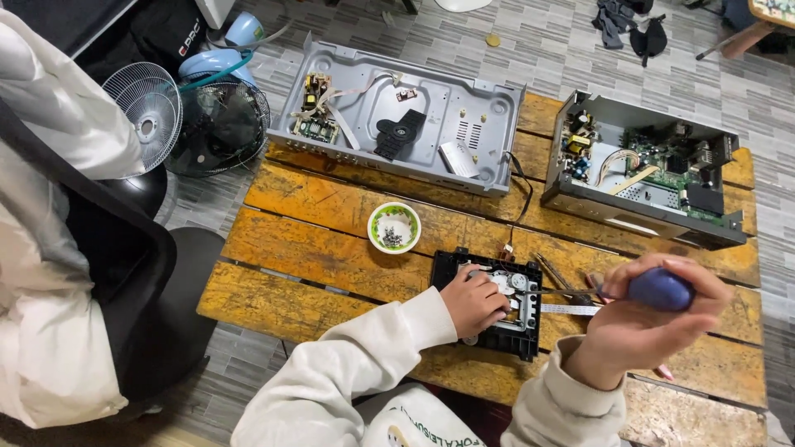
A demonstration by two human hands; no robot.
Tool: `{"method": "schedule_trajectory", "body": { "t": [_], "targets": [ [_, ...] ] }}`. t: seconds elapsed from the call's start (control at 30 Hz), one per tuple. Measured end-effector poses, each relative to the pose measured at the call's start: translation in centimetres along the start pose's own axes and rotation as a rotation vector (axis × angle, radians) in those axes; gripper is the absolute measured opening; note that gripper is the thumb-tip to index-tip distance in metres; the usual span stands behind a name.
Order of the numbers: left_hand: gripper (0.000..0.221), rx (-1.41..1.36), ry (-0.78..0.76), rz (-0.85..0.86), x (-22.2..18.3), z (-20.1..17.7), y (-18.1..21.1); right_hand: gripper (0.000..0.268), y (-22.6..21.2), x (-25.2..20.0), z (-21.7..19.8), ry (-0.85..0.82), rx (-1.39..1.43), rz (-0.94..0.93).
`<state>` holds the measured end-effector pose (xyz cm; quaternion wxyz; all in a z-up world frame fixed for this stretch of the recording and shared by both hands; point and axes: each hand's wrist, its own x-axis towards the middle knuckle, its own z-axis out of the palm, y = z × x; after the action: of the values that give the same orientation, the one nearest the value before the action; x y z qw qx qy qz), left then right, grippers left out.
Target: Reassembling a DVD player's optical drive by picking up screws from a container and fastening them with a screwdriver.
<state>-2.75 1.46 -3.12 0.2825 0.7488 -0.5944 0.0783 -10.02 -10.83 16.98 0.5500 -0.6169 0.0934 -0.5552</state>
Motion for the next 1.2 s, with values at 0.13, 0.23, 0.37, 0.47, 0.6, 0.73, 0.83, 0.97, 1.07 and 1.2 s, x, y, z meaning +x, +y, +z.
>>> {"method": "schedule_trajectory", "body": {
  "t": [0.13, 0.23, 0.37, 0.47, 0.6, 0.73, 0.83, 0.97, 1.07, 1.2],
  "targets": [
    [0.018, 0.008, -0.01, -0.012, 0.1, 0.1, 0.1, 0.034, -2.0, -0.6, 0.8, -0.073, -0.218, 0.023],
    [0.021, 0.002, -0.026, 0.006, 0.2, -0.1, -0.3, 0.021, -2.8, -0.1, -2.4, -0.315, -0.439, -0.166],
    [0.023, -0.029, -0.07, -0.006, 0.3, -0.1, -0.3, 0.031, -4.6, 0.5, -0.9, -0.322, -0.217, 0.026],
    [0.018, -0.059, -0.009, 0.005, -0.1, -0.7, 0.0, 0.029, -2.7, 1.2, -0.8, -0.375, -0.106, 0.185],
    [0.015, -0.056, 0.006, 0.02, 0.2, -1.1, 0.1, 0.009, -0.4, 2.2, -0.4, -0.198, -0.285, -0.04],
    [0.015, -0.069, 0.01, 0.006, 0.2, -1.0, 0.0, 0.046, -0.7, 1.7, 0.1, -0.083, -0.188, 0.14],
    [0.017, -0.058, -0.028, -0.007, 0.3, -1.2, 0.1, 0.048, -2.8, 0.7, 0.0, -0.212, -0.397, 0.0],
    [0.018, -0.049, 0.0, 0.027, 0.3, -0.8, -0.2, 0.036, -4.2, 0.5, -0.2, -0.268, -0.545, -0.157],
    [0.018, -0.077, -0.018, 0.005, 0.4, -0.9, 0.0, 0.028, -3.1, 0.8, -0.1, -0.255, -0.273, -0.123],
    [0.016, -0.056, 0.011, 0.006, 0.4, -0.9, -0.1, 0.024, 0.4, 1.3, -0.8, -0.222, 0.0, -0.127]
  ]
}}
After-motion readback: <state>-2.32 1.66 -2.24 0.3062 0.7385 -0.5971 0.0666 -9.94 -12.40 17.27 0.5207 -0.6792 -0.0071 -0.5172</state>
